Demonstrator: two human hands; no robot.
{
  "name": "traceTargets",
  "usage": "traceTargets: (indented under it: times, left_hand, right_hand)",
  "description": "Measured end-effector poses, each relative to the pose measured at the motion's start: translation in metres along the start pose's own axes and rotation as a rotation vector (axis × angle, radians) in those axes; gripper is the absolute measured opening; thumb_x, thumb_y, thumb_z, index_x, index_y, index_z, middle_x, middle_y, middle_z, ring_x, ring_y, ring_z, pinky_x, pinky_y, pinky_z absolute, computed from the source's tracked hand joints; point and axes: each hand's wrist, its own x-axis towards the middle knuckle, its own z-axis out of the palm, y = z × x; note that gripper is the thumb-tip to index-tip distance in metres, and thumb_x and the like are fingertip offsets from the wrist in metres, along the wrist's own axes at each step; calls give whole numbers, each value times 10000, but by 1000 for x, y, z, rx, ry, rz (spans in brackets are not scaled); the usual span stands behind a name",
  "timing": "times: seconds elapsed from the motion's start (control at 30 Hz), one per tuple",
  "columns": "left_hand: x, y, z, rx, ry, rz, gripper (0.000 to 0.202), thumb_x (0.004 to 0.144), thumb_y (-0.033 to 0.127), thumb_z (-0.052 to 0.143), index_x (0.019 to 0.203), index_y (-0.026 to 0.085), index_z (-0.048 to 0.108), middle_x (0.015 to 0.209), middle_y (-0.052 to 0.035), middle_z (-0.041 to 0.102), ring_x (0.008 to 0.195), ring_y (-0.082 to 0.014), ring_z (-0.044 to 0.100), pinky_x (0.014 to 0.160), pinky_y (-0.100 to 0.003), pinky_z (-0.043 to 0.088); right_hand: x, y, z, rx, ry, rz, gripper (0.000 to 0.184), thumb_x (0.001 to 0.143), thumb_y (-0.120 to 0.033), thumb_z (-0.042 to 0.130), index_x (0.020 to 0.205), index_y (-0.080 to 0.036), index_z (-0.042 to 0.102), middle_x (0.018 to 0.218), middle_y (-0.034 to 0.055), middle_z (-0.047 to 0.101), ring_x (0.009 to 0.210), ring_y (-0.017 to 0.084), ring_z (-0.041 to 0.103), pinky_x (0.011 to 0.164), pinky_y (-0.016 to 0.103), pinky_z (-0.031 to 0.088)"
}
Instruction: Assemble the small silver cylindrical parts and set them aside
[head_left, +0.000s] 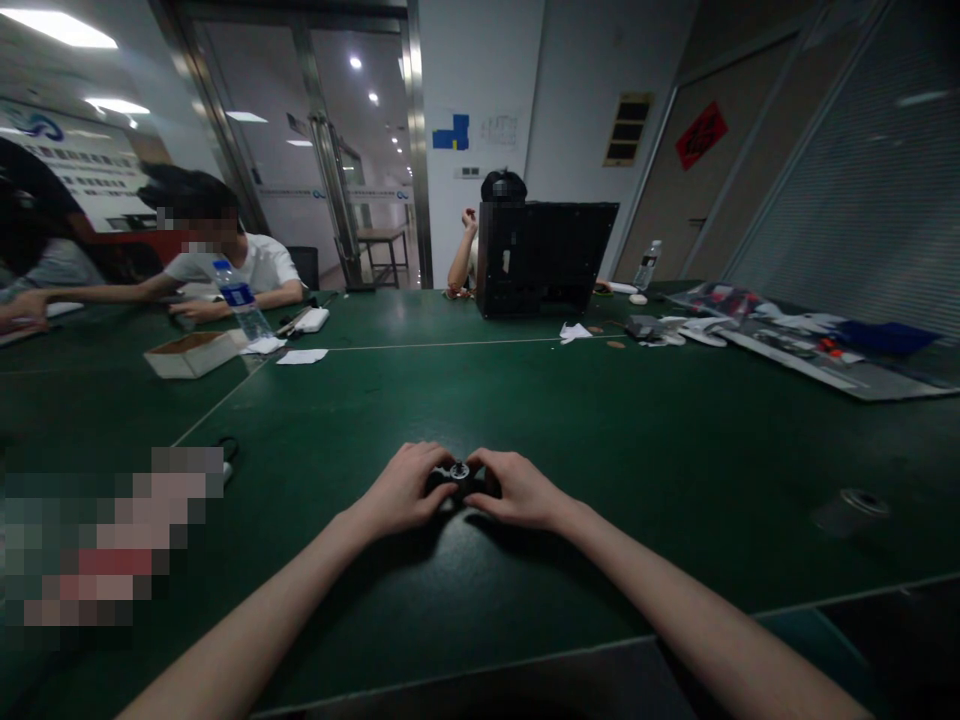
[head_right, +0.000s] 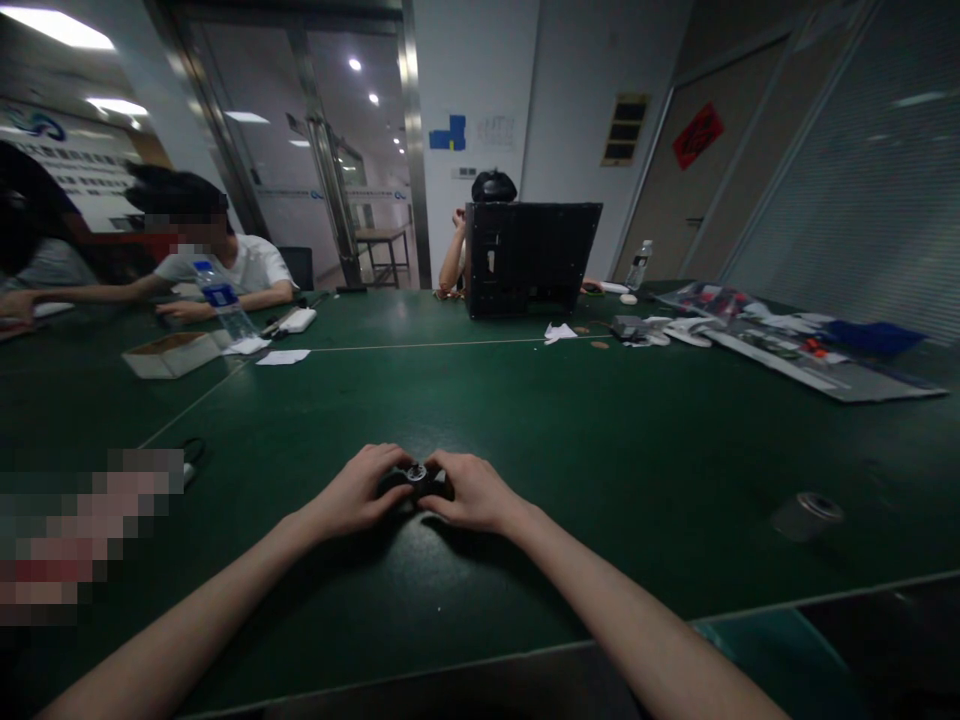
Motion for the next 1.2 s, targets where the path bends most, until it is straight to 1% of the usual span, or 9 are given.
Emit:
traceTargets:
  times: [0.13, 0.27, 0.33, 0.43, 0.53, 0.73, 0.87, 1.0, 1.2]
  left_hand:
    - [0, 0, 0, 2, -1, -14, 167, 840, 282, 552, 964, 175, 587, 953, -63, 628, 891, -223, 559, 837, -359, 412]
    - [-1, 2, -3, -34, -9, 22, 154, 835, 255, 552, 966, 181, 586, 973, -60, 628, 920, -223, 557, 856, -357, 401]
    - [-1, 3, -4, -48, -5, 38, 161, 822, 242, 564, 970, 180, 582, 970, -59, 626, 922, -221, 556, 857, -351, 400]
    - [0, 4, -4, -62, 0, 46, 183, 802, 229, 581, 978, 177, 582, 958, -57, 622, 914, -216, 555, 850, -340, 402]
    - [0, 3, -3, -66, -3, 51, 196, 796, 214, 585, 988, 177, 584, 963, -53, 618, 916, -212, 555, 848, -334, 401]
    - [0, 0, -1, -51, 4, 60, 204, 795, 212, 596, 996, 177, 582, 959, -56, 617, 918, -214, 554, 852, -340, 400]
    - [0, 1, -1, -35, 2, 53, 202, 792, 245, 613, 982, 181, 582, 950, -54, 620, 908, -216, 556, 843, -342, 402]
    - [1, 0, 1, -8, -11, 54, 178, 806, 251, 595, 969, 180, 584, 943, -55, 621, 891, -210, 557, 832, -335, 402]
    - [2, -1, 2, -2, -31, 73, 156, 828, 250, 565, 957, 170, 603, 925, -62, 625, 889, -206, 566, 833, -322, 403]
  right_hand:
    - [0, -2, -1, 16, -2, 14, 359, 776, -374, 653, 1052, -162, 565, 824, 36, 638, 670, 134, 569, 613, 232, 407]
    - [0, 0, -1, 15, 5, 23, 343, 786, -399, 642, 1029, -168, 570, 789, 28, 632, 657, 135, 564, 613, 237, 402]
    - [0, 2, 0, 10, 11, 19, 324, 784, -381, 644, 1021, -173, 569, 786, 23, 631, 653, 132, 563, 621, 240, 404]
    - [0, 3, 1, 8, 35, -11, 290, 773, -315, 649, 1016, -181, 565, 841, 24, 633, 672, 127, 564, 640, 242, 410]
    - [-1, 2, 2, 13, 55, -41, 294, 766, -260, 644, 1034, -182, 554, 885, 25, 625, 687, 124, 559, 650, 242, 419]
    - [0, 0, 1, 23, 60, -87, 287, 778, -228, 628, 1053, -182, 558, 960, 38, 602, 687, 115, 540, 661, 243, 429]
    - [1, 2, 3, 8, 75, -79, 255, 783, -262, 635, 1015, -182, 566, 932, 34, 594, 681, 115, 527, 648, 239, 420]
    - [1, 4, 4, -1, 90, -50, 281, 762, -321, 666, 984, -180, 567, 882, 28, 596, 687, 122, 524, 633, 234, 401]
    - [-1, 1, 2, 10, 40, 4, 301, 750, -292, 661, 1005, -194, 535, 739, -12, 590, 624, 116, 528, 605, 221, 377]
